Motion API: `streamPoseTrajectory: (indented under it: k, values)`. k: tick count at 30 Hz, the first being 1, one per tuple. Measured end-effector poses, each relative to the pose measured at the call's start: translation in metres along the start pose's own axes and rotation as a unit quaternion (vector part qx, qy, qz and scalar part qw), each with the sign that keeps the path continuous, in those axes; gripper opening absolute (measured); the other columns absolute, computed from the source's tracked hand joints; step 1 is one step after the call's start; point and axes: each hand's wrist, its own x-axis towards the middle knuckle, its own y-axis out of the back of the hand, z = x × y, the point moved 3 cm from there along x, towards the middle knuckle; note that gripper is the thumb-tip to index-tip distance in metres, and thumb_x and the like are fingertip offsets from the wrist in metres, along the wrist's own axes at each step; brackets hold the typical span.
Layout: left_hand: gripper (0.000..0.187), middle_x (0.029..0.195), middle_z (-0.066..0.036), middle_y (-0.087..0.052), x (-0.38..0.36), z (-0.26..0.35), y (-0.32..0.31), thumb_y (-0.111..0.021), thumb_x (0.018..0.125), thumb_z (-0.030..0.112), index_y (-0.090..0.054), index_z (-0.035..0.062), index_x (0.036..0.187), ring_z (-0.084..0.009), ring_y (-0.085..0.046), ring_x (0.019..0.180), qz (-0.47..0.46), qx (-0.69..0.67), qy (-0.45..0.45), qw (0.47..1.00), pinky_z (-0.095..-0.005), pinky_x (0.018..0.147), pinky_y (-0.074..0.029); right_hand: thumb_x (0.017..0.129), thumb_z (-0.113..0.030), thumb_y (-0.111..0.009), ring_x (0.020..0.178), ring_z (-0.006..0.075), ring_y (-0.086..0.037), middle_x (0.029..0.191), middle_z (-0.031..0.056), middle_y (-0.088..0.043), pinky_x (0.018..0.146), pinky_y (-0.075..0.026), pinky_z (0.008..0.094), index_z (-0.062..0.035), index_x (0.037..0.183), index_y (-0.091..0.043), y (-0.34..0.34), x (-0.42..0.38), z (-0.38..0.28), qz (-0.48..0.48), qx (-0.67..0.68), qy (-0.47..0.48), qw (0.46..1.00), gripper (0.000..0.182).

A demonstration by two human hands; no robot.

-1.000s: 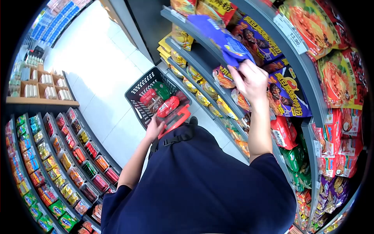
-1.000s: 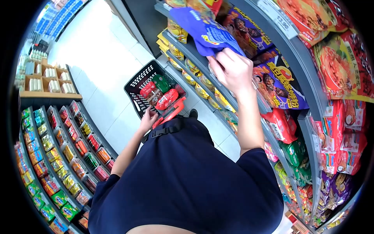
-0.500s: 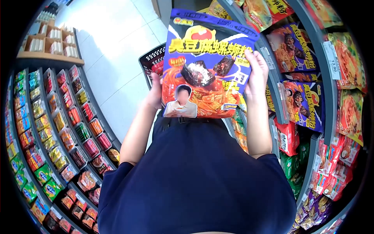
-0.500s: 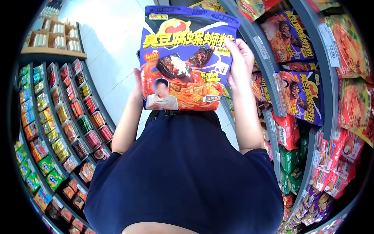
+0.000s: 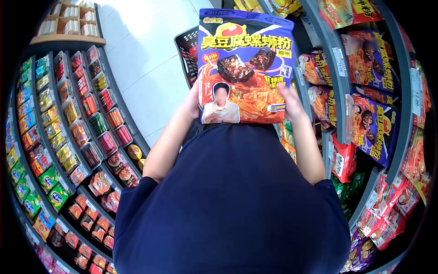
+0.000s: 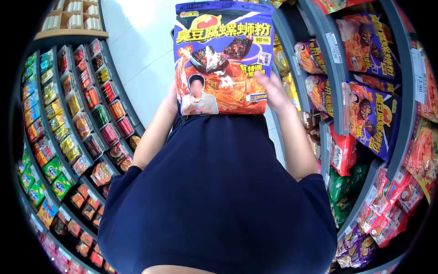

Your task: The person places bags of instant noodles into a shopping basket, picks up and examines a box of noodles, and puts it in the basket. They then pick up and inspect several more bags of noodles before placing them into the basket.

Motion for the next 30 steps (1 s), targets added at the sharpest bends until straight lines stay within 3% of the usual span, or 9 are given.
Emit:
streamPoseTrajectory:
  k: [1, 4, 7, 10, 13, 16, 21, 28, 30]
  values:
    - [0.058, 0.129, -0.012, -0.055, -0.001, 0.003, 0.001, -0.034, 0.098, 0.049, -0.040, 0.0054, 0.136, -0.0241, -0.058, 0.112, 0.044, 0.051, 0.011, 0.998, -0.0396, 0.095, -0.049, 0.090, -0.029, -0.061, 0.120, 0.0197, -0.048, 0.133, 0.0113, -0.048, 0.102, -0.037, 0.0338, 0.0016, 0.137, -0.037, -0.004, 0.001, 0.003, 0.030, -0.052, 0.030, 0.998, 0.061]
    - [0.059, 0.127, -0.013, -0.055, -0.010, 0.017, -0.015, -0.033, 0.099, 0.050, -0.040, 0.0039, 0.135, -0.0238, -0.058, 0.112, 0.071, 0.053, -0.063, 0.994, -0.0394, 0.097, -0.048, 0.090, -0.024, -0.060, 0.116, 0.0183, -0.050, 0.126, 0.0099, -0.053, 0.100, -0.038, 0.0326, 0.0011, 0.133, -0.041, -0.013, 0.004, 0.009, 0.057, -0.036, 0.062, 0.996, 0.053]
    - [0.074, 0.130, -0.015, -0.053, -0.016, 0.019, -0.005, -0.050, 0.089, 0.057, -0.038, 0.0015, 0.136, -0.0272, -0.052, 0.119, -0.036, 0.159, -0.195, 0.967, -0.0407, 0.100, -0.045, 0.090, -0.020, -0.061, 0.115, 0.0173, -0.051, 0.125, 0.0097, -0.053, 0.099, -0.038, 0.0321, 0.0012, 0.132, -0.042, -0.014, 0.006, 0.006, 0.060, -0.064, 0.081, 0.993, 0.051]
    - [0.070, 0.126, -0.014, -0.055, -0.025, 0.025, -0.007, -0.062, 0.088, 0.046, -0.038, -0.0003, 0.136, -0.0228, -0.054, 0.116, -0.017, 0.292, -0.247, 0.924, -0.0364, 0.099, -0.044, 0.090, -0.020, -0.061, 0.115, 0.0164, -0.050, 0.125, 0.0091, -0.053, 0.100, -0.038, 0.0313, 0.0012, 0.131, -0.043, -0.016, 0.006, 0.003, 0.066, -0.079, 0.090, 0.991, 0.050]
    - [0.075, 0.133, -0.012, -0.047, -0.031, 0.027, -0.016, -0.066, 0.086, 0.038, -0.032, 0.0006, 0.140, -0.0181, -0.046, 0.122, 0.027, 0.321, -0.168, 0.932, -0.0330, 0.102, -0.038, 0.093, -0.022, -0.058, 0.115, 0.0168, -0.051, 0.126, 0.0096, -0.053, 0.099, -0.040, 0.0313, 0.0009, 0.132, -0.042, -0.017, 0.005, 0.007, 0.064, -0.042, 0.079, 0.994, 0.048]
    - [0.068, 0.128, -0.013, -0.051, -0.035, 0.028, -0.018, -0.067, 0.086, 0.033, -0.037, 0.0013, 0.137, -0.0185, -0.049, 0.118, 0.077, 0.355, -0.172, 0.916, -0.0328, 0.101, -0.039, 0.095, -0.022, -0.052, 0.119, 0.0201, -0.052, 0.128, 0.0113, -0.052, 0.100, -0.041, 0.0340, 0.0003, 0.134, -0.038, -0.023, 0.001, 0.015, 0.079, 0.063, 0.020, 0.995, 0.047]
    - [0.064, 0.130, -0.013, -0.049, -0.036, 0.023, -0.022, -0.065, 0.087, 0.030, -0.036, 0.0010, 0.137, -0.0199, -0.047, 0.121, 0.087, 0.303, -0.189, 0.930, -0.0340, 0.103, -0.037, 0.095, -0.022, -0.051, 0.115, 0.0196, -0.055, 0.127, 0.0120, -0.054, 0.098, -0.044, 0.0338, 0.0006, 0.133, -0.040, -0.024, 0.002, 0.024, 0.090, 0.085, -0.002, 0.992, 0.046]
    - [0.084, 0.144, -0.017, -0.033, -0.044, 0.032, -0.029, -0.063, 0.086, 0.021, -0.010, 0.0020, 0.148, -0.0238, -0.033, 0.135, 0.066, 0.396, -0.224, 0.888, -0.0367, 0.111, -0.028, 0.093, -0.023, -0.053, 0.110, 0.0211, -0.059, 0.122, 0.0131, -0.057, 0.093, -0.048, 0.0344, 0.0000, 0.128, -0.045, -0.027, 0.003, 0.022, 0.132, 0.130, -0.038, 0.982, 0.043]
    - [0.077, 0.140, -0.015, -0.040, -0.044, 0.033, -0.024, -0.066, 0.086, 0.029, -0.023, -0.0005, 0.143, -0.0226, -0.039, 0.130, 0.063, 0.374, -0.239, 0.894, -0.0348, 0.109, -0.031, 0.093, -0.023, -0.054, 0.108, 0.0215, -0.060, 0.120, 0.0134, -0.058, 0.092, -0.049, 0.0346, -0.0001, 0.127, -0.045, -0.035, 0.001, 0.014, 0.139, 0.135, -0.049, 0.980, 0.042]
